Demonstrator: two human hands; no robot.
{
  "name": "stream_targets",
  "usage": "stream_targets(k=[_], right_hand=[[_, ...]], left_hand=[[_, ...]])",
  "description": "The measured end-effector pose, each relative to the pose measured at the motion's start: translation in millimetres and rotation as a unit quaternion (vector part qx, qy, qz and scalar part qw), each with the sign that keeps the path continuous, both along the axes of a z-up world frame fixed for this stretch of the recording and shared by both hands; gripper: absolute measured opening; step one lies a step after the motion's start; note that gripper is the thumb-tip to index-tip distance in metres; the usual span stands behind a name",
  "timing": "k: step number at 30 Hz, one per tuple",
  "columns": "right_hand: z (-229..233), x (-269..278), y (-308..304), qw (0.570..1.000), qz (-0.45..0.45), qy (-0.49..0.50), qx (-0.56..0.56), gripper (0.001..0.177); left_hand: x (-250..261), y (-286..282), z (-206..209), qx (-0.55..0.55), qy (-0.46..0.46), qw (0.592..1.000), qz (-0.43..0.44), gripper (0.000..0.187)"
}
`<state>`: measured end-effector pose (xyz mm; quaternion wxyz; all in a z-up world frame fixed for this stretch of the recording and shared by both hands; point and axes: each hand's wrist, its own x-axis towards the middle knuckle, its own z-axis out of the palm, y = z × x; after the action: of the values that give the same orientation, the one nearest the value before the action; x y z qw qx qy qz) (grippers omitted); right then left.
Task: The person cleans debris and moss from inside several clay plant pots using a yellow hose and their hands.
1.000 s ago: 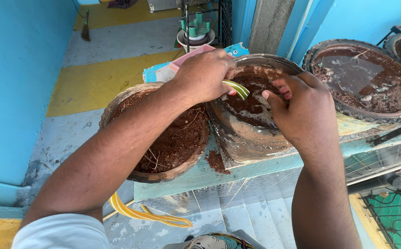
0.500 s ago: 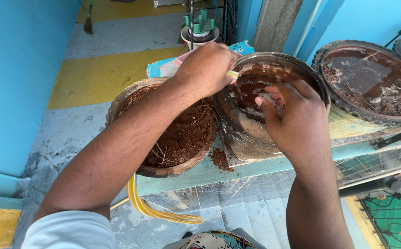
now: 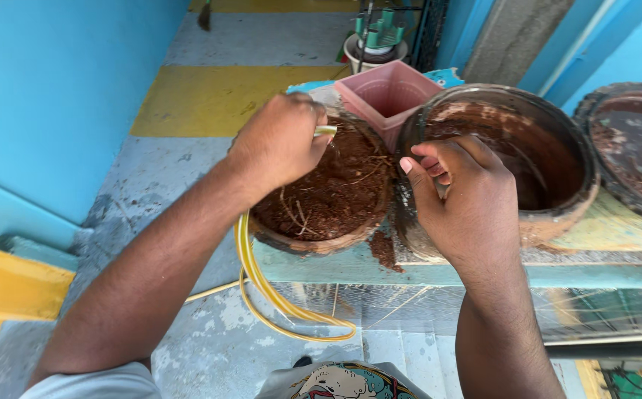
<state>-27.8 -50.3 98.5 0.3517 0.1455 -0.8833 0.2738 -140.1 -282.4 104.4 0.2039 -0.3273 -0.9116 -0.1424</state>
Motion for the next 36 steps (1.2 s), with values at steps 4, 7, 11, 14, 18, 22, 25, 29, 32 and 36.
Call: stream_targets(k=[4,7,11,14,18,22,25,29,32,36], right_hand=[[3.2,-2.9,-13.8,0.999,0.031,0.009,-0.001,0.018],[13.2,-1.8,-15.9,0.999,0.022,0.040,0.027,0.018],[34.0,3.7,-14.0,0.991,0.017,0.109,0.079,0.014],[44.8,11.2,-11.8,0.990,0.011,0.118,0.078,0.014],[46.7,12.7,-14.2,0.992,0.021,0.108,0.060,0.015],[36.5,14.4,-22.9,0.995,0.029,0.092,0.038,0.016],[34.9,18.6,-21.5,0.996,0.025,0.086,0.021,0.016],[35.1,26.2,-16.4,0.997,0.013,0.078,0.006,0.017],[37.4,29.0,-13.0,0.997,0.010,0.078,0.001,0.017],[36.7,29.1,-12.8,0.997,0.021,0.074,-0.005,0.018]], left_hand=[[8.8,-24.4,-24.3,0.015,0.016,1.000,0.021,0.014],[12.8,-34.0,-37.3,0.040,0.026,0.999,0.010,0.015],[13.3,-46.3,-46.8,0.091,-0.029,0.995,0.042,0.010],[14.0,-54.4,-54.4,0.148,-0.018,0.988,0.034,0.013],[18.0,-57.1,-60.7,0.206,-0.011,0.978,0.027,0.013],[23.7,-57.4,-62.4,0.251,0.034,0.967,0.017,0.013],[25.9,-57.8,-61.2,0.263,0.037,0.964,0.010,0.011],[25.9,-58.2,-58.5,0.272,0.023,0.962,-0.003,0.011],[27.8,-58.5,-57.5,0.275,0.032,0.961,-0.008,0.012],[29.2,-58.4,-56.5,0.279,0.029,0.960,-0.005,0.012]])
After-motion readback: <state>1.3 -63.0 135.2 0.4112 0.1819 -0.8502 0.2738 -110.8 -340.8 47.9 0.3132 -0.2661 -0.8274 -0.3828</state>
